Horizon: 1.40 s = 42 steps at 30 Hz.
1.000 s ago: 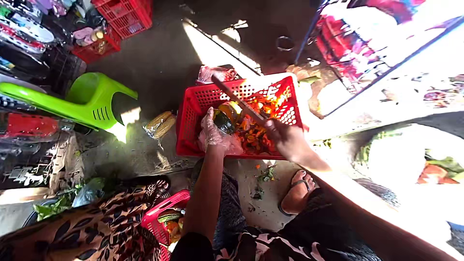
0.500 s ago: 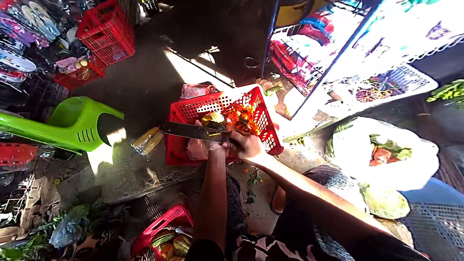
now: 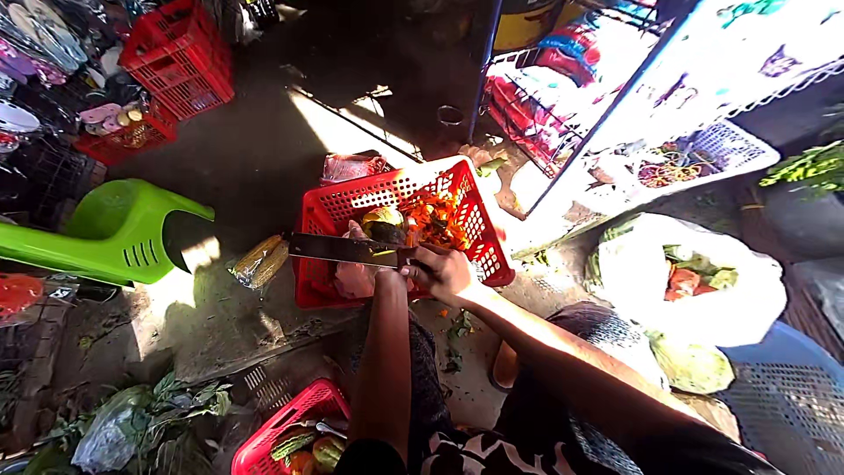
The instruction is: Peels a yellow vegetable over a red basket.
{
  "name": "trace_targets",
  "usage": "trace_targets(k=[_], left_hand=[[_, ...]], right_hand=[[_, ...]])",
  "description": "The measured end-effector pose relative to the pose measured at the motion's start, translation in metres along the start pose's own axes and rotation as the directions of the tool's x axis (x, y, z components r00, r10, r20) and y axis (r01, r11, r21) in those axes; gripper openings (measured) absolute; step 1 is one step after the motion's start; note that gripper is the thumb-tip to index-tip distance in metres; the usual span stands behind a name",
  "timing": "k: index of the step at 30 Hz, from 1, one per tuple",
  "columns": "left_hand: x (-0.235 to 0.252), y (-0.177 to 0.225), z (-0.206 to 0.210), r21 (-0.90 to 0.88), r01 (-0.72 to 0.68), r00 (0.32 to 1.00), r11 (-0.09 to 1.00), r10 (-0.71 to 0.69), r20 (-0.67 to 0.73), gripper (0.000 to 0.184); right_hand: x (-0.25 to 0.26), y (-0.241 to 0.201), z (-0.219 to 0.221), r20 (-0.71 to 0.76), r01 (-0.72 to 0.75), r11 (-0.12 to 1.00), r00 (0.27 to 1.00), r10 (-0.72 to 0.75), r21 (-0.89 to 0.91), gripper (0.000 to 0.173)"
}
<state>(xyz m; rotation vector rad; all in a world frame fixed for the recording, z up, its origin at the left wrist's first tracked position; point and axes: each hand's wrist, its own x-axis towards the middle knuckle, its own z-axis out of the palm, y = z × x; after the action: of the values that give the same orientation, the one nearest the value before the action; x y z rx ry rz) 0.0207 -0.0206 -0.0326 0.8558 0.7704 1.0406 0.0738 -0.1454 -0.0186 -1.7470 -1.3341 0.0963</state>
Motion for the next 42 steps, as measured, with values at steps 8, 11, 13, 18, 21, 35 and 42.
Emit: trace_targets(k=[8, 11, 13, 18, 21, 35, 42], left_hand=[[-0.016, 0.015, 0.028, -0.147, 0.156, 0.984, 0.977, -0.167, -0.067, 0.029], [-0.013, 0.01, 0.032, -0.1, 0.131, 0.981, 0.986, -0.144, -0.133, 0.032], [-0.022, 0.018, 0.034, -0.119, 0.11, 0.974, 0.987, -0.131, -0.183, 0.045], [-0.014, 0.023, 0.029, -0.048, 0.116, 0.973, 0.992, -0.123, -0.194, 0.062], [-0.017, 0.021, 0.026, 0.065, 0.08, 0.991, 0.995, -0.073, -0.109, 0.046], [-0.027, 0.026, 0.032, 0.042, 0.051, 0.992, 0.998, -0.045, -0.118, 0.03], [-0.015, 0.024, 0.031, 0.136, 0.129, 0.96, 0.982, -0.089, -0.264, 0.07]], right_hand=[[0.009, 0.028, 0.001, 0.058, -0.113, 0.992, 0.992, 0.11, 0.064, 0.036], [0.013, 0.038, -0.002, 0.126, -0.277, 0.96, 0.955, 0.269, 0.051, 0.035], [0.015, 0.064, -0.014, 0.201, -0.499, 0.867, 0.848, 0.491, -0.011, 0.037], [0.017, 0.038, -0.033, 0.168, -0.527, 0.849, 0.841, 0.514, 0.042, 0.042], [0.002, -0.005, -0.02, 0.072, -0.213, 0.975, 0.975, 0.209, 0.069, 0.041], [0.007, 0.02, 0.003, 0.001, -0.043, 0.998, 0.999, 0.043, 0.053, 0.04], [0.015, 0.031, -0.014, 0.119, -0.374, 0.919, 0.925, 0.361, 0.124, 0.036]])
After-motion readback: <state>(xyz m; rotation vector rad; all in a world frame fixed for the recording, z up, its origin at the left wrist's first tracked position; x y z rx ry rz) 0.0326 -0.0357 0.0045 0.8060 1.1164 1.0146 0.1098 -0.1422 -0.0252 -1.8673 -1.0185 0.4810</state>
